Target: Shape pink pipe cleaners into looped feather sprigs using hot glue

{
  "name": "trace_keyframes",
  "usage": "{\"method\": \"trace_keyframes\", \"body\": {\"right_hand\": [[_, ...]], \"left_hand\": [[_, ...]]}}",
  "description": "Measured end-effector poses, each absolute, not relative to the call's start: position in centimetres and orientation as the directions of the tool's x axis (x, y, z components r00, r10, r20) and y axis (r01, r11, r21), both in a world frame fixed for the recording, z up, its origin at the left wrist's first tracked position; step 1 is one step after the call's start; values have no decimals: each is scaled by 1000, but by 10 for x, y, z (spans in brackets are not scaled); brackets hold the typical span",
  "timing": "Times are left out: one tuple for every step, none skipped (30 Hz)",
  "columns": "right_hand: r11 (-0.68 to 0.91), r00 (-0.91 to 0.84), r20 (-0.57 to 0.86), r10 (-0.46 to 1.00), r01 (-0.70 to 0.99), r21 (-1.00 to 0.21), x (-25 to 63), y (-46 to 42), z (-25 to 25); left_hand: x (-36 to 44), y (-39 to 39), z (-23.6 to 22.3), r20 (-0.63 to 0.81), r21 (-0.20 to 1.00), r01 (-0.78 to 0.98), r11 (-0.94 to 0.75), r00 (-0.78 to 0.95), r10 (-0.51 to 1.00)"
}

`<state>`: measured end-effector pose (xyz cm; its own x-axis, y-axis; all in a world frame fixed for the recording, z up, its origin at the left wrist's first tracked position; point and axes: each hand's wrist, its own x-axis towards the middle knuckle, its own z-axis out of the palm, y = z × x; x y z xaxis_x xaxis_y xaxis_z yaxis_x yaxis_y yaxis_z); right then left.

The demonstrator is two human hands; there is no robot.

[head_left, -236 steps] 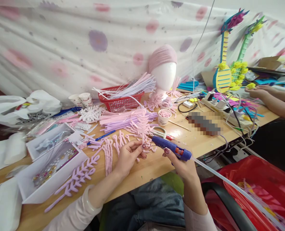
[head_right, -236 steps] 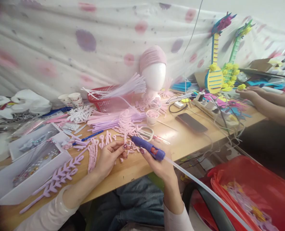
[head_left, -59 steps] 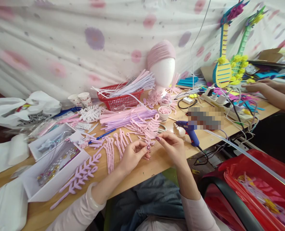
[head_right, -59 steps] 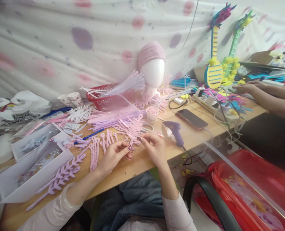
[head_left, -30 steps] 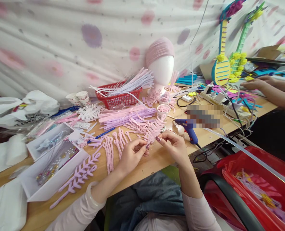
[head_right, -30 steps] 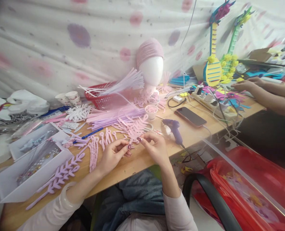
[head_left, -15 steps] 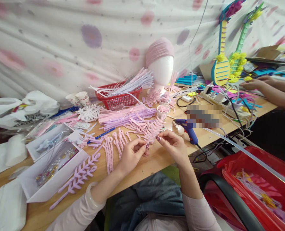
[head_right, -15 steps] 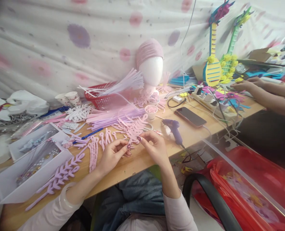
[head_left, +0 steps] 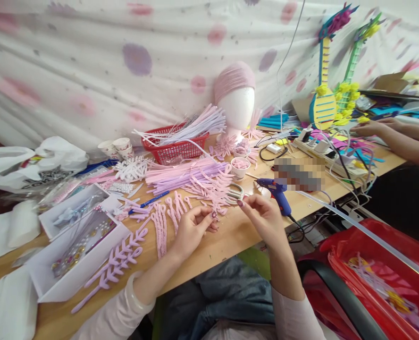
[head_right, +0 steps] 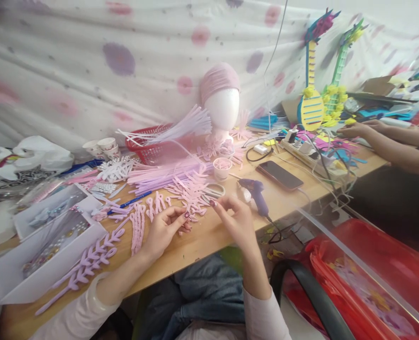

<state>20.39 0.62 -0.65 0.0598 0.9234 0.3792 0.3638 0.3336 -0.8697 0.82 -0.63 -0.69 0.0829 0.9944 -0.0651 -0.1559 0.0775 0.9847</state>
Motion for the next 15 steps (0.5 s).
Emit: {"method": "trace_keyframes", "body": {"right_hand": [[310,94,384,918,433,-847,212,3,-3],[261,134,374,917,506,-822,222,0,1],[192,168,349,922,583,-789,233,-4,4],[129,174,316,933,658,-742,245,-8,6],[60,181,274,945,726,-685,257,-11,8],[-18,209,232,950,777,-629,268,-13,9],[-85,252,216,943,813,-576,278,-14,10],[-130,294,237,926,838,-530,286,-14,9],[-151,323,284,903,856,-494,293,-12,8],[-154,336,342,877,873,-463,297,-10,7],[-143,335,396,855,886,-441,299,-6,6],[-121,321,433,842,895,-430,299,-1,5],[-90,302,451,840,897,-433,298,4,3],[-50,279,455,845,890,-454,295,10,2],[2,252,449,857,871,-491,292,15,0]], "left_hand": [[8,-6,-8,-67,984,-163,77,65,996],[8,-5,-8,-69,983,-167,76,49,996],[8,-5,-8,-73,983,-166,78,36,997],[8,-4,-8,-77,984,-162,80,27,997],[8,-4,-8,-79,985,-154,82,24,997],[8,-5,-8,-80,986,-145,82,26,997],[8,-5,-7,-79,987,-137,82,28,997],[8,-5,-7,-77,988,-133,81,32,997],[8,-6,-6,-77,988,-132,82,36,996],[8,-6,-6,-80,987,-135,85,40,996],[8,-6,-6,-87,986,-139,92,43,995],[8,-6,-6,-95,984,-145,101,44,994],[9,-6,-6,-105,982,-151,111,44,993],[9,-6,-6,-116,980,-154,122,44,992],[9,-6,-7,-125,979,-158,131,42,991]]}}
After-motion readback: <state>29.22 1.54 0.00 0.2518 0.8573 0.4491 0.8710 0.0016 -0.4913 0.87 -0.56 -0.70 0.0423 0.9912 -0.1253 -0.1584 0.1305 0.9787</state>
